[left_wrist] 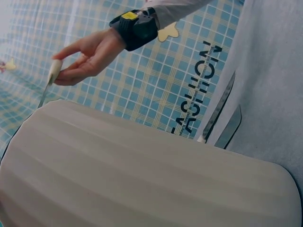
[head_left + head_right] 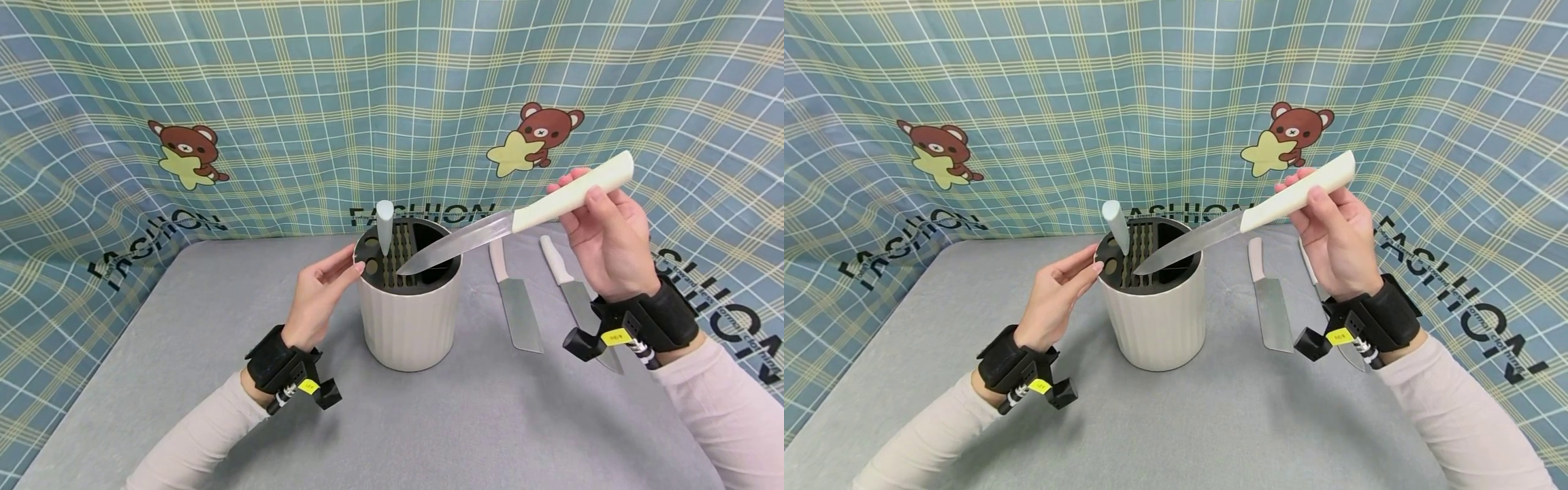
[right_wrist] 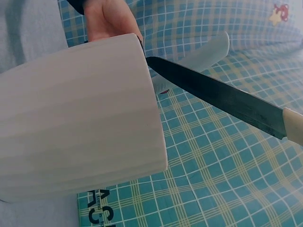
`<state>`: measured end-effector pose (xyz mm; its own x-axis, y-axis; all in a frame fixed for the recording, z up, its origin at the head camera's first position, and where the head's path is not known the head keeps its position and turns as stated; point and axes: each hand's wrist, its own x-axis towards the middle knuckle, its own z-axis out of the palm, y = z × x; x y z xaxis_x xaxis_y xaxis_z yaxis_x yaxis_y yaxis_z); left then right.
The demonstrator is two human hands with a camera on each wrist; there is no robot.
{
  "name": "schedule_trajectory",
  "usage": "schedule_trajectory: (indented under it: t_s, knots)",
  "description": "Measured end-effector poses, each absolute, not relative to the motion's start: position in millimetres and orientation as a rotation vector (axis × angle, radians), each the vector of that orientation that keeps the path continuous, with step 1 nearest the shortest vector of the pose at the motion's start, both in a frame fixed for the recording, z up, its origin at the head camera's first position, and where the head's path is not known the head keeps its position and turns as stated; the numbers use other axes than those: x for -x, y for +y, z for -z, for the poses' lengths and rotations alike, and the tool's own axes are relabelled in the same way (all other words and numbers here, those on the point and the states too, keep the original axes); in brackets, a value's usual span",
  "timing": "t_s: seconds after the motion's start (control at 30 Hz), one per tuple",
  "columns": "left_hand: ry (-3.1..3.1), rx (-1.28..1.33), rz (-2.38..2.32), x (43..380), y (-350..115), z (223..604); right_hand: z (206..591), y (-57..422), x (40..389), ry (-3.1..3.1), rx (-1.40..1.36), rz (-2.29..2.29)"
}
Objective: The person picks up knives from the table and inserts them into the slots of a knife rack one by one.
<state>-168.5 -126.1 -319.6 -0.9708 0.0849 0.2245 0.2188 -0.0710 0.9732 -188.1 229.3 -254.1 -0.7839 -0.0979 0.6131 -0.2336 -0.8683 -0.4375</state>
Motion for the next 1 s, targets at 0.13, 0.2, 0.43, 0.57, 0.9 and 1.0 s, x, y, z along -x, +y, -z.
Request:
schedule_trajectory:
  t_s: [0.13,0.2,0.43,0.57,0.9,1.0]
  knots:
    - [-2.013,0.458,2.167,215,-144,381,251,227,189,-0.832,-1.015,-2.756]
    - [-1.981,0.508,2.156,239,-154,414,250,226,189,-0.877,-1.017,-2.723]
    - [-1.913,0.543,2.174,275,-166,460,240,220,192,-0.975,-1.067,-2.650]
    - [-1.916,0.558,2.169,274,-166,459,231,214,193,-1.015,-1.105,-2.580]
    - [-1.993,0.555,2.114,251,-160,429,211,197,189,-1.121,-1.105,-2.449]
    - [-2.005,0.524,2.166,226,-151,395,206,192,188,-1.182,-1.090,-2.404]
